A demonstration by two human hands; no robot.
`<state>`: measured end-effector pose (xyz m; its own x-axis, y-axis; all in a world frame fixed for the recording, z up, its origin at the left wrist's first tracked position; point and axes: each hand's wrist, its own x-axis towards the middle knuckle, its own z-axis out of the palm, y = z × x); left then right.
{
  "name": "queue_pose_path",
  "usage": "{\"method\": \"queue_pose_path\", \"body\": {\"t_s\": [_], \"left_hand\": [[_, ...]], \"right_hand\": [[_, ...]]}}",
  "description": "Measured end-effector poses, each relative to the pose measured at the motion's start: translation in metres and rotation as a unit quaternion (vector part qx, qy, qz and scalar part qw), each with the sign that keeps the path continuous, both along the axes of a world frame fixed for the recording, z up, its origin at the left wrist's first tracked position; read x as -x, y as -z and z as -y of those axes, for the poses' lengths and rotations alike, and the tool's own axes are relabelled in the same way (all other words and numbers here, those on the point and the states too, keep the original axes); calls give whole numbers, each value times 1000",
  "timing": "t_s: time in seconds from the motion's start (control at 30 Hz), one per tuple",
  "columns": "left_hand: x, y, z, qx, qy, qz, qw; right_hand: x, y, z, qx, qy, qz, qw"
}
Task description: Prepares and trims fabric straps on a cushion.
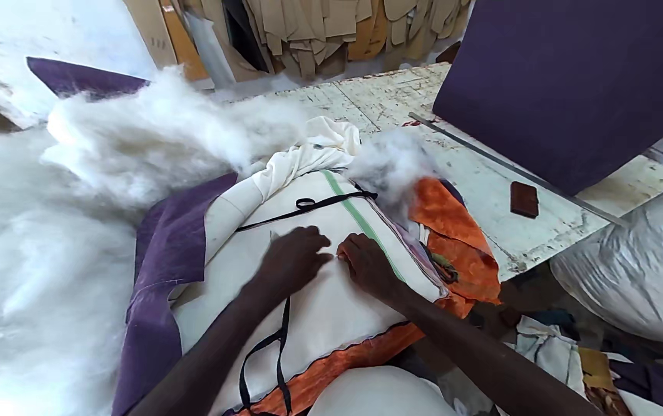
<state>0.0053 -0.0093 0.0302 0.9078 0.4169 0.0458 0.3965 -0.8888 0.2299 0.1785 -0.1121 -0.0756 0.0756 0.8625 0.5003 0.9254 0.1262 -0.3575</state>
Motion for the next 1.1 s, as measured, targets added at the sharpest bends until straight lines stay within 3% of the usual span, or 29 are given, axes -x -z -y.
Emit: {"method": "queue_pose_path", "body": {"t_s": [0.17, 0.43, 0.63, 0.8, 0.87, 0.9, 1.0, 1.1], "left_hand": [[-24, 56, 5, 32, -33, 30, 998], [-20, 71, 0, 22, 0, 86, 996], [-16, 83, -2, 41, -9, 122, 992], [-18, 90, -5, 63, -30, 91, 993], [-18, 90, -5, 75, -39, 77, 993], [-18, 89, -5, 78, -43, 76, 993], [-18, 86, -1, 87, -51, 98, 990], [-19, 82, 4, 91, -57, 135, 985]], "right_hand": [[6, -3, 3, 5, 24, 32, 999], [3, 2, 1, 16, 17, 18, 1000], [-22, -5, -23, 38, -48, -74, 995], [-54, -38, -112, 181, -107, 3, 978], [-68, -67, -152, 242, -143, -1, 960], [-74, -86, -167, 234, -139, -21, 962], [-88, -136, -195, 93, -56, -124, 986], [-90, -157, -186, 55, -50, -145, 987]]}}
